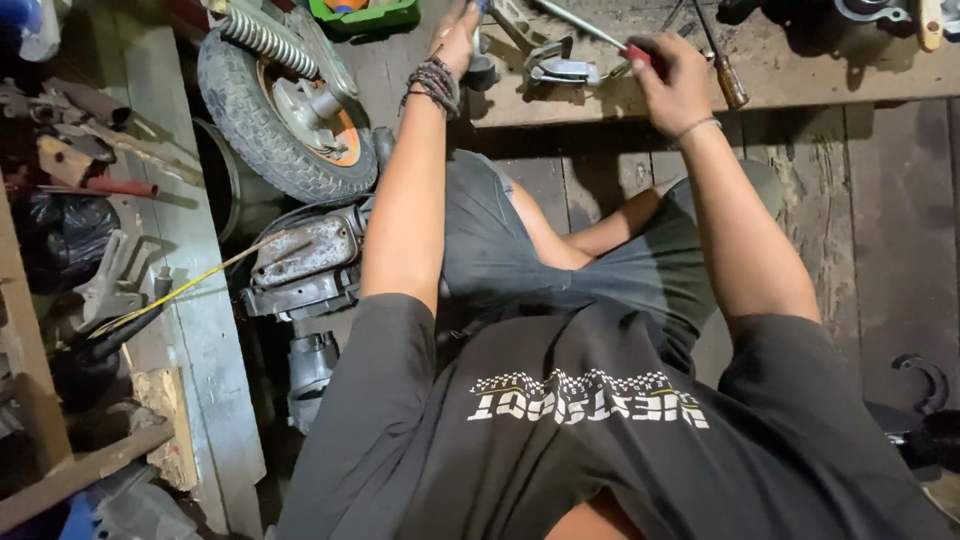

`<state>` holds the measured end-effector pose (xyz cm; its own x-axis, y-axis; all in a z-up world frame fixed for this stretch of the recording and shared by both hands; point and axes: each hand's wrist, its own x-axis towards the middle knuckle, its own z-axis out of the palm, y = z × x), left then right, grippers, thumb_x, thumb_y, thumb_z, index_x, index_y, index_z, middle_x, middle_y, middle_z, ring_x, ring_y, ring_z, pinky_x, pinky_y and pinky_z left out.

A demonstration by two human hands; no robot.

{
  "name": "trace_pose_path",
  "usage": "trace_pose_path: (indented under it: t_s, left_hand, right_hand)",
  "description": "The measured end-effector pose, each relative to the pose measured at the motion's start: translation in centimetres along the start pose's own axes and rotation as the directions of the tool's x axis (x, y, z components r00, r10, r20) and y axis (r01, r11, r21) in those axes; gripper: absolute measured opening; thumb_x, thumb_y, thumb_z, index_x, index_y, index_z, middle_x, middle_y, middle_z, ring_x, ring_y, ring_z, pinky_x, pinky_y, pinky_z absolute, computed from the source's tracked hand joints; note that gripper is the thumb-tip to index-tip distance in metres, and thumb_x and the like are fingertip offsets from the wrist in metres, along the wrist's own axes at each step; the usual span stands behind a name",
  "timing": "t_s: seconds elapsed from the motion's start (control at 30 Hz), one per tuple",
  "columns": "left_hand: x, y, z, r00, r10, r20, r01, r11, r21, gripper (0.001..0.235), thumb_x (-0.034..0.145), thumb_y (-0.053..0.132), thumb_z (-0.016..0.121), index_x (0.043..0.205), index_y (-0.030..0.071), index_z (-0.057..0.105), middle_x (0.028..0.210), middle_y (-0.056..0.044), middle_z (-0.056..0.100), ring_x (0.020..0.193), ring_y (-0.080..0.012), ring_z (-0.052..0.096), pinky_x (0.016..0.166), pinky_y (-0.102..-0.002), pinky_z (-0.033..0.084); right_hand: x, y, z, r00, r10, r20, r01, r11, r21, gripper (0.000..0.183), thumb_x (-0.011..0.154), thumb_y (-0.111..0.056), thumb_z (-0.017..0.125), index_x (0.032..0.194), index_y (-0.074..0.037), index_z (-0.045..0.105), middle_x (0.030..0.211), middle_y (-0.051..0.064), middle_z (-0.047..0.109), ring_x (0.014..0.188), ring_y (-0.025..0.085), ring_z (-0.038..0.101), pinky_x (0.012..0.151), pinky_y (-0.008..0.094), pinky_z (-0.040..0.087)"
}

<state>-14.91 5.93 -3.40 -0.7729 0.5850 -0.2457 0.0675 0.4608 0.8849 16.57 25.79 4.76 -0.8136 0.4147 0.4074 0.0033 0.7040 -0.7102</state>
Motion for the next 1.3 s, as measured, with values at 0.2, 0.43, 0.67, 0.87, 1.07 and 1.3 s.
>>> trace_pose_path:
  t_s: [0.2, 0.43, 0.67, 0.87, 1.07, 1.3]
  left_hand:
    - [0.4, -3.7, 1.5, 0.968, 0.205, -0.146, -0.209, 0.978, -0.013, 0.050, 0.103, 0.046, 0.043, 0.144, 0.021, 0.056, 0.128, -0.010, 0.076, 0.106, -0.0240, 0.076, 0.091, -0.035, 0.058]
    - [-1.5, -1.1, 1.2, 0.989, 0.083, -0.124, -0.094, 0.992, -0.084, 0.056, 0.101, 0.044, 0.046, 0.143, 0.010, 0.058, 0.140, -0.012, 0.068, 0.126, -0.0266, 0.067, 0.107, -0.036, 0.050]
    - [-4.3, 2.6, -0.7, 0.976, 0.216, -0.011, -0.214, 0.971, 0.104, 0.055, 0.104, 0.047, 0.038, 0.151, 0.022, 0.047, 0.097, -0.008, 0.076, 0.074, -0.0186, 0.064, 0.072, -0.033, 0.053]
    - [-3.0, 3.1, -0.6, 0.969, 0.246, 0.017, -0.243, 0.941, 0.236, 0.050, 0.107, 0.044, 0.036, 0.152, 0.024, 0.043, 0.122, -0.010, 0.078, 0.087, -0.0194, 0.077, 0.082, -0.034, 0.061]
    - [-2.3, 0.9, -0.7, 0.962, 0.231, 0.147, -0.258, 0.944, 0.207, 0.058, 0.105, 0.044, 0.047, 0.157, 0.024, 0.032, 0.120, -0.008, 0.076, 0.096, -0.0220, 0.074, 0.086, -0.037, 0.058]
    - [-8.7, 3.8, 0.7, 0.975, 0.111, -0.192, -0.086, 0.987, 0.134, 0.049, 0.084, 0.022, 0.069, 0.127, 0.006, 0.052, 0.083, -0.007, 0.073, 0.064, -0.0203, 0.070, 0.062, -0.032, 0.059]
  right_hand:
    - [3.7, 1.0, 1.3, 0.994, -0.099, 0.048, 0.101, 0.994, -0.045, 0.022, 0.099, 0.001, 0.075, 0.120, 0.006, 0.078, 0.100, 0.018, 0.074, 0.077, 0.026, 0.066, 0.072, 0.035, 0.055]
    - [4.6, 8.6, 1.0, 0.916, -0.181, 0.358, 0.312, 0.883, -0.351, 0.033, 0.108, -0.025, 0.069, 0.138, -0.013, 0.076, 0.108, 0.018, 0.062, 0.096, 0.040, 0.058, 0.088, 0.048, 0.039]
    - [6.7, 7.9, -0.5, 0.911, -0.097, 0.401, 0.288, 0.846, -0.449, 0.032, 0.107, -0.026, 0.069, 0.136, -0.019, 0.078, 0.101, 0.017, 0.061, 0.087, 0.038, 0.056, 0.087, 0.048, 0.041]
    - [8.8, 1.7, -3.3, 0.865, -0.350, 0.361, 0.491, 0.740, -0.460, 0.028, 0.105, -0.023, 0.074, 0.132, -0.017, 0.082, 0.116, 0.012, 0.066, 0.098, 0.033, 0.060, 0.093, 0.044, 0.041]
    - [6.0, 3.3, -3.5, 0.874, -0.271, 0.403, 0.470, 0.679, -0.564, 0.024, 0.111, -0.029, 0.071, 0.128, -0.018, 0.083, 0.102, 0.007, 0.079, 0.070, 0.029, 0.068, 0.066, 0.037, 0.055]
    - [0.5, 0.7, -0.5, 0.976, -0.140, 0.164, 0.206, 0.830, -0.519, 0.032, 0.104, -0.017, 0.072, 0.134, -0.012, 0.079, 0.101, 0.017, 0.055, 0.089, 0.036, 0.051, 0.086, 0.045, 0.038]
